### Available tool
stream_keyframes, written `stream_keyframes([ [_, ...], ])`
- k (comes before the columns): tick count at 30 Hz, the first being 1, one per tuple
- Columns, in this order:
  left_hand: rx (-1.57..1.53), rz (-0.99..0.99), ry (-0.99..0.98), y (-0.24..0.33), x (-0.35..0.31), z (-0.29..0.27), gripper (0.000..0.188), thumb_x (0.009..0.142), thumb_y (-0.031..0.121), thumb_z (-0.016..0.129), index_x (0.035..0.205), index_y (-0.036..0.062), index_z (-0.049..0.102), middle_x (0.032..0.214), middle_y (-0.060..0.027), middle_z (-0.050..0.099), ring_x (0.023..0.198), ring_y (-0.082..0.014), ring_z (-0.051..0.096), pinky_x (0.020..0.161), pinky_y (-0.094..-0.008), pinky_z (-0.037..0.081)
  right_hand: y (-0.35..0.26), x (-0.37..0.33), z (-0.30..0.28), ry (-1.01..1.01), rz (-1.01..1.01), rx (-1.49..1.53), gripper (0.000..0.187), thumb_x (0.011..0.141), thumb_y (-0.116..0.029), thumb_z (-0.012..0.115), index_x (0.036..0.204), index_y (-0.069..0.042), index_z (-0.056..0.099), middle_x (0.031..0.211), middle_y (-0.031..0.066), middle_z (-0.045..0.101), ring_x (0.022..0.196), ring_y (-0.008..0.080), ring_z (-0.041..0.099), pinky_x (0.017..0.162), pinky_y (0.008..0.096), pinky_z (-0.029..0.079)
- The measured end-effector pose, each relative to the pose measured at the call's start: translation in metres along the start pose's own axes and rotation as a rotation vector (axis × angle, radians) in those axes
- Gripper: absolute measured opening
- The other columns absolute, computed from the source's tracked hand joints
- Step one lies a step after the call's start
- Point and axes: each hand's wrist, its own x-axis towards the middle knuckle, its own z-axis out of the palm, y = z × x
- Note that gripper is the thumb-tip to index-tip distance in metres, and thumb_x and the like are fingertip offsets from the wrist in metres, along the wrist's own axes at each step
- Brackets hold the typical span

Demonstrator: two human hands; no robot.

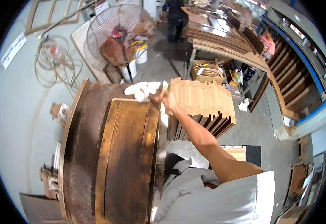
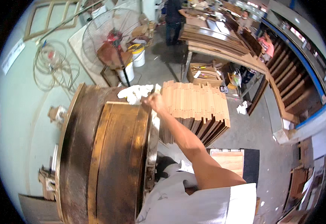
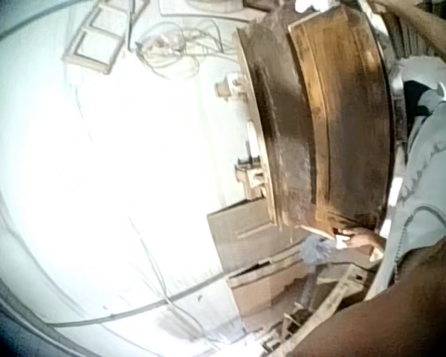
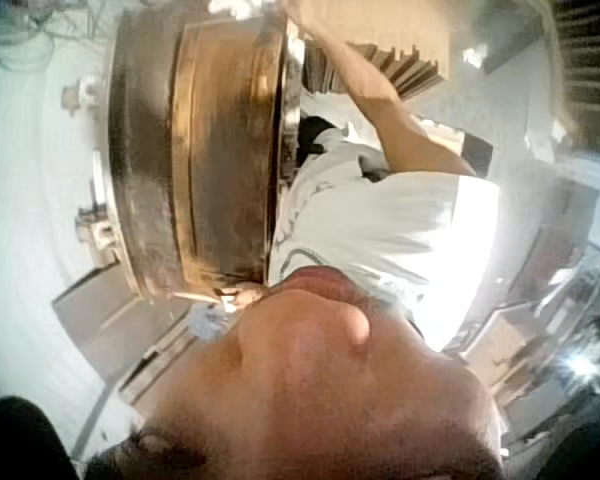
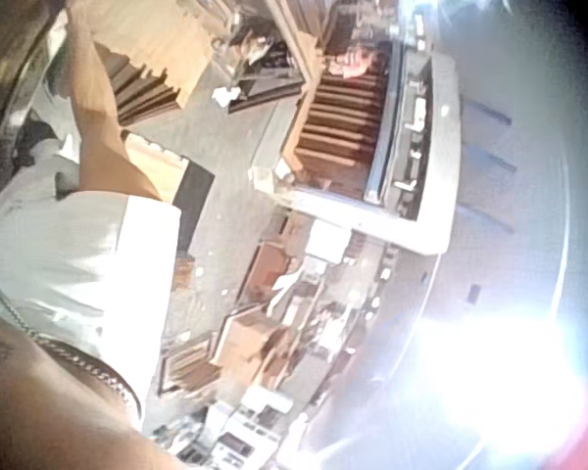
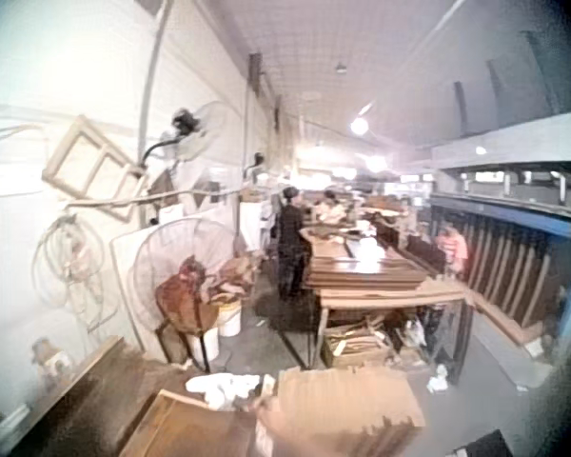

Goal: The person places a wooden panel onto a workbench, uses a utility knife to trim the edges of a veneer or lining, and wipes the surface with a cloth.

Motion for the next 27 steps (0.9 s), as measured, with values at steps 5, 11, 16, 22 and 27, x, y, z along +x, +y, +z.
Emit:
stream_keyframes([
  [5,-0.134,0.136,0.017,0.051,0.005,0.031,0.049,0.094,0.042,0.043,0.113,0.0001,0.059,0.095,-0.0186,0.065,0.08,-0.0311,0.063,0.069,-0.0398,0.05,0.067,-0.066,-0.119,0.117,0.3,0.011,0.014,0.074,-0.005,0.071,0.072,0.003,0.06,0.071,0.0133,0.066,0.067,0.0168,0.064,0.061,0.0313,0.051],
  [11,-0.234,0.236,0.048,0.118,-0.011,0.05,0.044,0.094,0.04,0.047,0.11,0.0006,0.061,0.094,-0.0171,0.065,0.079,-0.0294,0.062,0.068,-0.037,0.051,0.114,-0.128,-0.296,0.439,0.386,-0.049,0.011,0.076,-0.001,0.069,0.073,0.004,0.061,0.068,0.0123,0.066,0.063,0.0186,0.066,0.055,0.0289,0.053],
  [16,-0.287,0.307,0.036,0.183,-0.057,0.055,0.041,0.093,0.037,0.05,0.107,0.0009,0.062,0.093,-0.0159,0.065,0.078,-0.028,0.062,0.068,-0.0346,0.051,0.2,-0.14,-0.403,0.636,0.522,0.038,0.024,0.082,-0.016,0.068,0.073,0.006,0.064,0.067,0.0135,0.066,0.061,0.0193,0.067,0.055,0.0285,0.053],
  [22,-0.583,0.604,-0.472,0.241,-0.147,0.106,0.033,0.098,0.017,0.042,0.116,-0.0086,0.054,0.1,-0.0183,0.064,0.085,-0.0272,0.063,0.076,-0.0378,0.052,0.353,-0.118,-0.453,0.486,0.713,-0.306,0.054,0.091,-0.048,0.046,0.082,0.001,0.068,0.065,0.0087,0.065,0.055,0.0213,0.064,0.059,0.0351,0.052],
  [27,-0.714,0.794,-1.174,0.395,-0.264,0.102,0.031,0.087,0.026,0.057,0.102,-0.0013,0.062,0.095,-0.0156,0.064,0.083,-0.0273,0.064,0.072,-0.04,0.052,0.346,-0.074,-0.401,0.408,0.77,0.201,0.057,0.09,-0.058,0.041,0.088,-0.005,0.061,0.065,0.001,0.054,0.056,0.0165,0.051,0.054,0.0347,0.043],
])
